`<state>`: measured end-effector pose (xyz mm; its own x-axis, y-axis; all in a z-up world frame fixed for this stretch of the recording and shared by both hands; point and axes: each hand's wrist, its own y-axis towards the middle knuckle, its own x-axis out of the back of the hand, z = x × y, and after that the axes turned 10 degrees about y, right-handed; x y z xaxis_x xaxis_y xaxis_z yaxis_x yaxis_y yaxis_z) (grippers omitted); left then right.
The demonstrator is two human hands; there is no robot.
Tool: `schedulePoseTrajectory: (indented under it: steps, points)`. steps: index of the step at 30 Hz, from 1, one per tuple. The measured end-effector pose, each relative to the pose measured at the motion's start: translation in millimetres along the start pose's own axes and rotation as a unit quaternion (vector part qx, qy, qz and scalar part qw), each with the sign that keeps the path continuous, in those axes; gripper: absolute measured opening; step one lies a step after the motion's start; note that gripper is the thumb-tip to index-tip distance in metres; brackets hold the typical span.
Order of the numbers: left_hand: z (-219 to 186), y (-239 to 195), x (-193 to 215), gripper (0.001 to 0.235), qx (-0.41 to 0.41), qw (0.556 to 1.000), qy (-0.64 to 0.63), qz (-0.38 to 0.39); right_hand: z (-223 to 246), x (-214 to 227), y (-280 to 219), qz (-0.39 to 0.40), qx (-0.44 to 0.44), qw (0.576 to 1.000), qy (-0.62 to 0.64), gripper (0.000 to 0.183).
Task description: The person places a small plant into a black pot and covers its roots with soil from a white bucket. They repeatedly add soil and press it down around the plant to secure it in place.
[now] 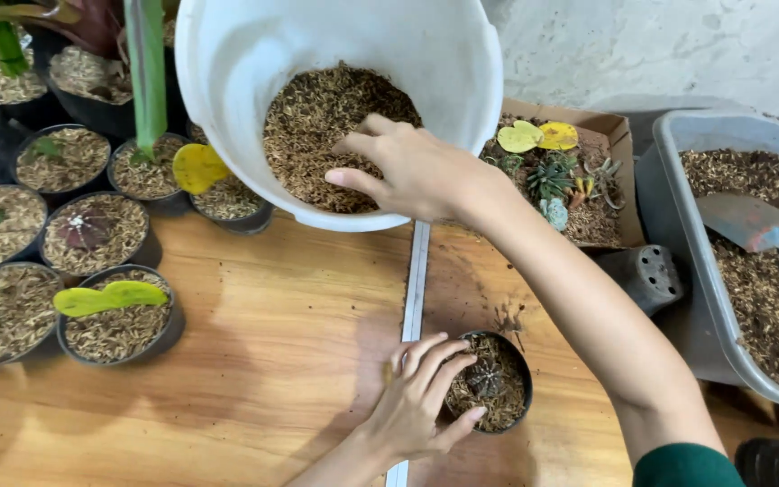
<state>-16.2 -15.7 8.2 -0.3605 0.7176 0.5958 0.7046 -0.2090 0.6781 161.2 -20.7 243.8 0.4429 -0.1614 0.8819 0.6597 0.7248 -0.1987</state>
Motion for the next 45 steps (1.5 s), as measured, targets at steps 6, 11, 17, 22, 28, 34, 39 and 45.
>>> schedulePoseTrajectory:
  steps: [6, 11, 17, 22, 28, 34, 39, 45]
  points:
    - [-1, 3, 2, 0.053, -0.012, 1.0, -0.012, -0.013, 42, -12, 53, 0.206, -0.186, 0.954, -0.109, 0.071]
    - [1, 3, 1, 0.051, -0.021, 0.999, -0.006, -0.027, 24, -23, 67, 0.157, -0.147, 0.97, -0.113, 0.052]
    - [1, 2, 0, 0.049, -0.021, 0.999, -0.006, -0.028, 7, -17, 62, 0.086, -0.135, 0.986, -0.052, 0.042]
    - [3, 1, -5, 0.055, -0.01, 0.999, -0.039, -0.013, -12, -7, 57, 0.018, -0.068, 0.997, 0.019, 0.019]
    - [8, 2, -1, 0.074, 0.063, 0.983, -0.138, 0.105, -28, 23, 27, -0.046, -0.006, 0.991, 0.128, 0.022]
    - [17, 11, 11, 0.08, 0.085, 0.951, -0.211, 0.21, -39, 45, 3, -0.047, 0.033, 0.985, 0.162, 0.022]
    - [21, 13, 18, 0.082, 0.136, 0.924, -0.22, 0.282, -36, 55, -16, -0.045, -0.021, 0.988, 0.147, 0.024]
    - [22, 10, 11, 0.083, 0.122, 0.935, -0.204, 0.264, -44, 46, -11, -0.088, -0.01, 0.985, 0.148, 0.021]
